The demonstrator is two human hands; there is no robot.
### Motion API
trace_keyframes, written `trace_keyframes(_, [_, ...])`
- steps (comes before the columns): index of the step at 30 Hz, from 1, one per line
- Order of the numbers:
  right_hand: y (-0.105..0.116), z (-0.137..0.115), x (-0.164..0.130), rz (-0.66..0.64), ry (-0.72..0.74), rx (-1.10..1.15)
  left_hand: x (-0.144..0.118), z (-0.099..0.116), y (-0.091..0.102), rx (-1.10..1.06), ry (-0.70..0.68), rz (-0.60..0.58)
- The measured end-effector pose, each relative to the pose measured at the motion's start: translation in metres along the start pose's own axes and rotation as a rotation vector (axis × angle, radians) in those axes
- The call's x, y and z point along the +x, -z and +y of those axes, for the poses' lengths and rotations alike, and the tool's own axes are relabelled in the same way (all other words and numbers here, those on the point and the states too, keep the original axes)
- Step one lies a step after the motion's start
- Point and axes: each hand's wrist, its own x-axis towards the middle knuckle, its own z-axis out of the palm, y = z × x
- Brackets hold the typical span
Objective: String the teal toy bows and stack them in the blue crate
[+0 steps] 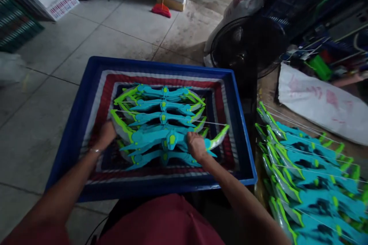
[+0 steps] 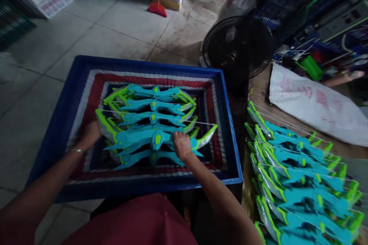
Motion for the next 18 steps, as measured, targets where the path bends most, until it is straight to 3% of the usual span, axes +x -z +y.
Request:
trace_keyframes(2, [-0.038,-0.027,0.006,-0.058,0.042,0.021,-0.019,-0.034,0.028,0.017,0.101,0.044])
trace_keyframes(4, [-0.067,-0.042,0.005,-0.116,0.069,0.031,-0.043,-0.041,0.035,0.015,0.09,0.057])
trace_keyframes(6, [-0.086,-0.049,0.001,-0.161,0.088,0.034,-0.069,-0.02,0.021,-0.014,-0.029,-0.015])
trace_keyframes(10, [-0.105,-0.051,-0.002,-0.21,0.127,0.035,-0.113,0.058,-0.043,-0.086,-0.354,-0.336])
trace_keyframes(12, [-0.109,-0.051,0.0,-0.22,0.146,0.04,-0.122,0.087,-0.069,-0.078,-0.437,-0.443])
trace_keyframes(14, [-0.106,-0.053,0.0,-0.227,0.154,0.055,-0.123,0.101,-0.079,-0.057,-0.476,-0.51])
trace_keyframes(18, [-0.079,-0.06,-0.017,-0.242,0.133,0.133,-0.112,0.133,-0.073,-0.059,-0.586,-0.597])
